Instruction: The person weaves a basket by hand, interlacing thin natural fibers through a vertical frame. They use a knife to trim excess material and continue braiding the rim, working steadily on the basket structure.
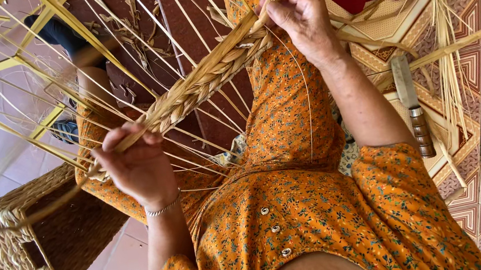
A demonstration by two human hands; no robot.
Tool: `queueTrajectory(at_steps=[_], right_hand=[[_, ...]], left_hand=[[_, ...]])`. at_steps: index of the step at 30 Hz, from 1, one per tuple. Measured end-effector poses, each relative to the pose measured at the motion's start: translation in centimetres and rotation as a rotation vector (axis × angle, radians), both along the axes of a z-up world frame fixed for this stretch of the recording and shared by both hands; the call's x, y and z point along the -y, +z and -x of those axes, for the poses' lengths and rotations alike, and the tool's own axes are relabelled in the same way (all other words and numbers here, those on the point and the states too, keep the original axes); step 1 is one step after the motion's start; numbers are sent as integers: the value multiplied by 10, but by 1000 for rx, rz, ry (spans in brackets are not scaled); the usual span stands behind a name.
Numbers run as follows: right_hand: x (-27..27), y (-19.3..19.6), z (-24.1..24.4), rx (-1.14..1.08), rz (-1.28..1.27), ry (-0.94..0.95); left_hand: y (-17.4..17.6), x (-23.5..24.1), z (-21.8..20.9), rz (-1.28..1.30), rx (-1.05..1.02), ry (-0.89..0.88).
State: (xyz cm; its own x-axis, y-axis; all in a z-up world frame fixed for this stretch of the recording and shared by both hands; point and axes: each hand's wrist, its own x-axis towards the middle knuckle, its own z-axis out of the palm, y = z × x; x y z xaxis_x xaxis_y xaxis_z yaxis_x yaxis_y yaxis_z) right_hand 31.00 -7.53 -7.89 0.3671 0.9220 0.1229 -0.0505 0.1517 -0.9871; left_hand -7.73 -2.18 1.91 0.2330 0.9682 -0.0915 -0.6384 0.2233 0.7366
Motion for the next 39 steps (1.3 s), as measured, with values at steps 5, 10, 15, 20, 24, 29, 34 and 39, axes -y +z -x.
queueTrajectory(at_steps=[5, 10, 15, 20, 24, 29, 34, 39], right_hand=[[-17, -16, 6, -20, 139, -115], [-32, -15, -11, 75, 187, -68], [-46, -13, -1, -165, 147, -121], [-51, -5, 14, -402, 177, -77], [-38, 6, 11, -515, 214, 117], [-40, 10, 12, -498, 240, 247], [-45, 7, 16, -533, 300, 219], [-41, 1, 17, -450, 375, 152]], left_hand=[[-8, 7, 30, 231, -44, 98], [9, 24, 13, 290, -126, -293], [48, 30, -27, -509, -574, -699], [39, -38, -132, -1143, -796, -362], [3, -72, -192, -1209, -981, -325], [-19, -76, -195, -950, -1211, -440], [-17, -78, -200, -958, -1226, -361], [-15, -64, -208, -888, -1401, -382]])
